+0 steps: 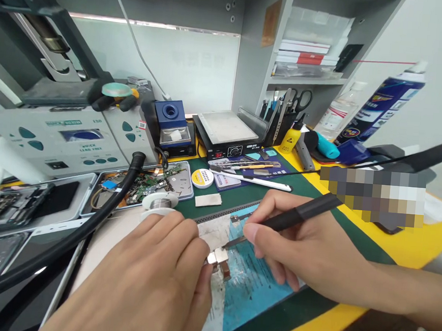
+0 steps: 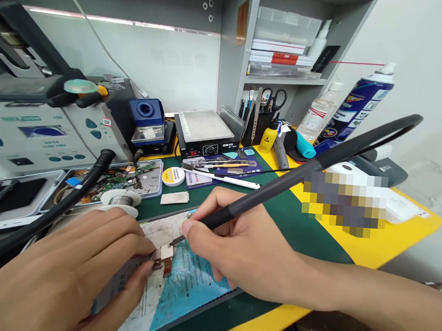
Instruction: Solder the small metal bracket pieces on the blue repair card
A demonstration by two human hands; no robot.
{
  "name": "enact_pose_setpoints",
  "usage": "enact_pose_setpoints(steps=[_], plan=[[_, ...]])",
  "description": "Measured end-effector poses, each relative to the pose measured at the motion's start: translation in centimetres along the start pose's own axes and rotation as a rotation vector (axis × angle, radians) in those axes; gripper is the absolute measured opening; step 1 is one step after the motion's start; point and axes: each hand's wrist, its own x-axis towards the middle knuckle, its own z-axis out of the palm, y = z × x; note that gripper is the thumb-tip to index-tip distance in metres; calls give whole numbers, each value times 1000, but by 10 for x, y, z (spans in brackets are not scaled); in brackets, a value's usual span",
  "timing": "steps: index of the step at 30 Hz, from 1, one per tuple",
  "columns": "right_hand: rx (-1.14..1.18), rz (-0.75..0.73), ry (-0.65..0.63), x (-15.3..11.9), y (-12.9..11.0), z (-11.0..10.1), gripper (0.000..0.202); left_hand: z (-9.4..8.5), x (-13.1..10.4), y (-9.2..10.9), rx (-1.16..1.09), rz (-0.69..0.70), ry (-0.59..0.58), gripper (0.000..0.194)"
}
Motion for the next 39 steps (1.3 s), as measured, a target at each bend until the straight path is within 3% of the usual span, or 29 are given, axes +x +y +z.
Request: enact_pose_setpoints(steps=[28,32,39], plan=[[2,-15,-35,-1,-2,0,17,4,-3,-3,10,-4,17,7],[12,-4,-37,0,-2,0,19,4,-3,-4,7,5,40,18],[28,11,-39,-1,-4,1,21,6,-1,-5,21,17,55,18]])
